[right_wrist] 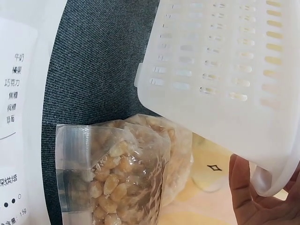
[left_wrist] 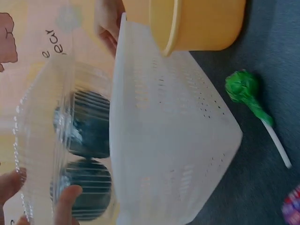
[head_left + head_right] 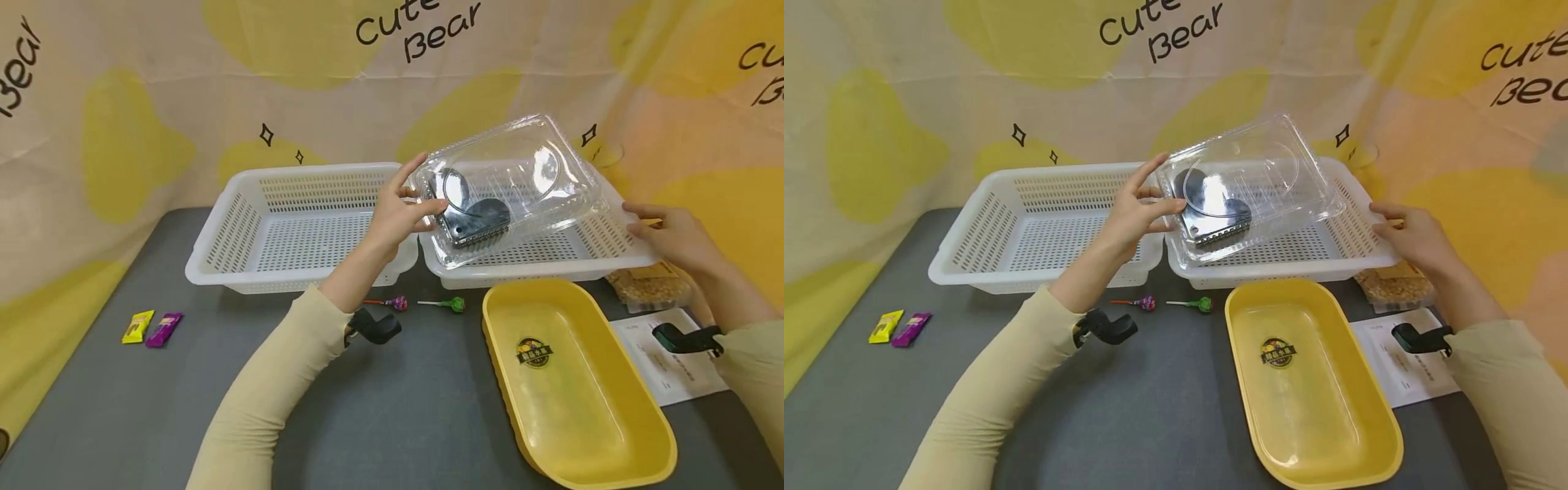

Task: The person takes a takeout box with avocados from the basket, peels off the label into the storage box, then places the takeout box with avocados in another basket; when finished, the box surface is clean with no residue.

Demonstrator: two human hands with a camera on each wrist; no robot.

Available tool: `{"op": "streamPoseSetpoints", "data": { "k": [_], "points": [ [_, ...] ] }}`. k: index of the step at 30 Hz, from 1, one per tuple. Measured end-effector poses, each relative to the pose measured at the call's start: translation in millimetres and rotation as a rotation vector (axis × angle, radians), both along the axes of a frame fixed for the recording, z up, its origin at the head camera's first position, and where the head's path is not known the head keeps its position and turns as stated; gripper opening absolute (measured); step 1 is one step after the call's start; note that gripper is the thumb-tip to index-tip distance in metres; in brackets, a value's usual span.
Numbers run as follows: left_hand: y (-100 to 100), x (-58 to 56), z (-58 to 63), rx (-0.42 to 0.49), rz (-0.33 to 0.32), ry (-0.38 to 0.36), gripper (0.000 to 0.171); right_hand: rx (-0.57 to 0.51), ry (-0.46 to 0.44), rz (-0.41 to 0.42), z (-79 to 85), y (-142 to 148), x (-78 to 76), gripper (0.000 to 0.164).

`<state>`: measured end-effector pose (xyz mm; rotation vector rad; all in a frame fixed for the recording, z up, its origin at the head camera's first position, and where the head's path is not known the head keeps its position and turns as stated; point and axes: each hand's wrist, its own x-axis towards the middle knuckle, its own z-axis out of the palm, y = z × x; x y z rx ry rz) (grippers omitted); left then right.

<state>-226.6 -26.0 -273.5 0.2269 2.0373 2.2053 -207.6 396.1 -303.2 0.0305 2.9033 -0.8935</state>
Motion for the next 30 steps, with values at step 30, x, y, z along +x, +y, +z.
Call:
{"op": "streamPoseSetpoints", "data": {
  "k": [30],
  "points": [
    [51, -21.6, -25.9, -0.673, 0.01, 0.259, 0.072, -0.055, -0.02, 0.018, -0.1, -1, 2.0, 0.058]
  ]
}}
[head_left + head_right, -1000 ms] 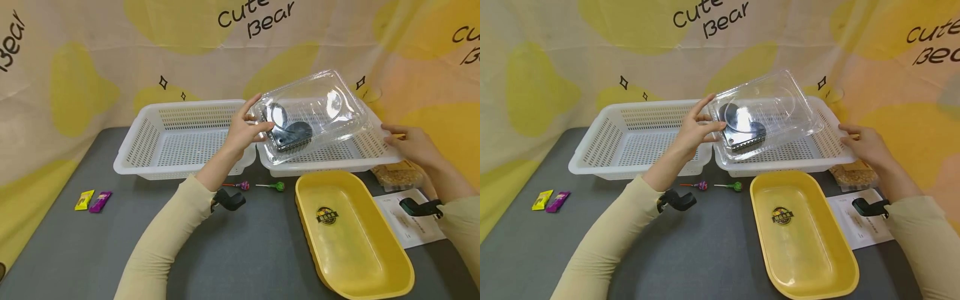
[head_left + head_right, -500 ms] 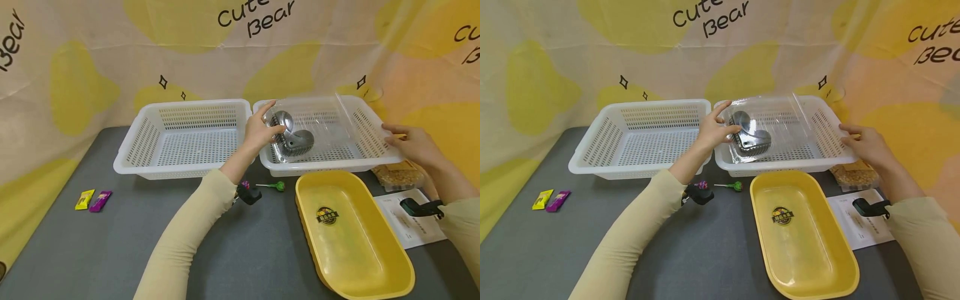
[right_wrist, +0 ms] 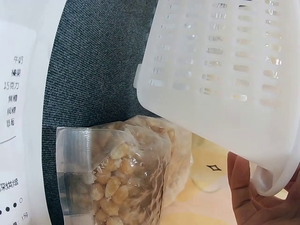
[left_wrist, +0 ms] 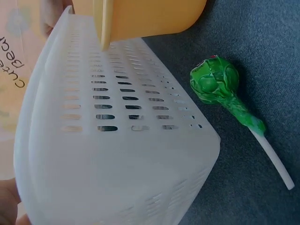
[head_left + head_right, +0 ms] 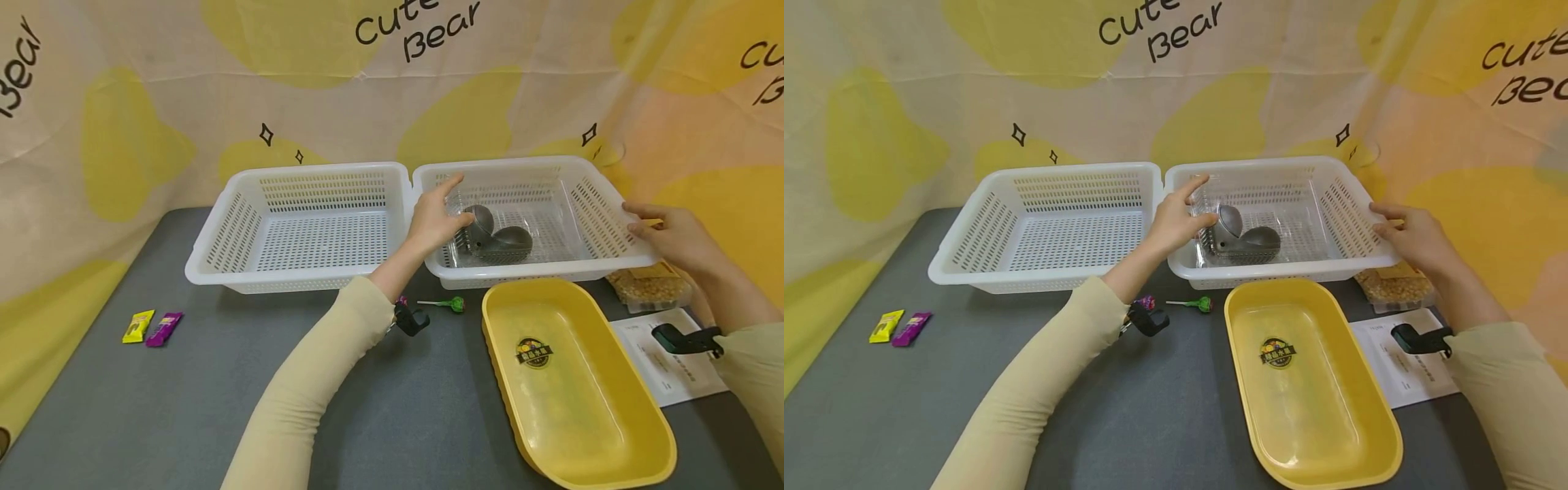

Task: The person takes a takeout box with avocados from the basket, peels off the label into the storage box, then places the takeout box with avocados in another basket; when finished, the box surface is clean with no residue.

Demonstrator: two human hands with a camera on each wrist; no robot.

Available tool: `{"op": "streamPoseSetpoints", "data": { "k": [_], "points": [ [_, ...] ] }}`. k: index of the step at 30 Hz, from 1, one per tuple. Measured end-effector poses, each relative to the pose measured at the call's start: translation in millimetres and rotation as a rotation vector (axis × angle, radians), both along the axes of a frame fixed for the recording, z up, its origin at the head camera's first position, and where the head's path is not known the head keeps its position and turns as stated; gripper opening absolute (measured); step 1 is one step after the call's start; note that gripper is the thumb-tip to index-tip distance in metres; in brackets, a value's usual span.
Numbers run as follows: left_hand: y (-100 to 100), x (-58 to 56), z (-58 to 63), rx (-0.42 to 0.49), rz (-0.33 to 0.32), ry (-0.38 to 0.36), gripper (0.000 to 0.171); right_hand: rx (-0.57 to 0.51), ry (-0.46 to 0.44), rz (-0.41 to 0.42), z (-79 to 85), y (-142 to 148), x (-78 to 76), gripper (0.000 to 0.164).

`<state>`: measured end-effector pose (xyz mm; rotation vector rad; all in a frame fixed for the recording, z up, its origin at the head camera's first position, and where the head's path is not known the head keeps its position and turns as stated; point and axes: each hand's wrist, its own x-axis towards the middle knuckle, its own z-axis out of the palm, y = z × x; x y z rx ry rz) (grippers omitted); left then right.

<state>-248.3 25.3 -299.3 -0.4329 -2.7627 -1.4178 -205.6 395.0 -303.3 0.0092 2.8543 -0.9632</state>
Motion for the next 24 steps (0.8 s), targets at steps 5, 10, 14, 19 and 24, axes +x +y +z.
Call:
{"op": "streamPoseSetpoints", "data": {
  "k": [5, 10, 14, 19, 24],
  "points": [
    [5, -0.3, -0.7, -0.03, -0.051, -0.113, 0.074, 0.008, 0.008, 0.001, 0.3, 0, 0.2, 0.058],
    [9, 1.0, -0.1, -0.106, -0.1, -0.113, 0.079, -0.002, 0.006, 0.004, -0.9, 0, -0.6, 0.058],
    [9, 3.6, 0.4, -0.147, -0.125, -0.103, 0.075, 0.009, 0.012, 0.008, -1.9, 2, -0.3, 0.058],
    [4, 7.7, 1.4, -0.135, -0.146, -0.072, 0.068, 0.021, 0.018, 0.006, -1.3, 3, 0.1, 0.057],
    [-6, 11.8, 6.4, -0.183, -0.156, 0.011, 0.064, 0.107, 0.048, -0.002, 0.5, -1, 0.0, 0.053]
  ]
}}
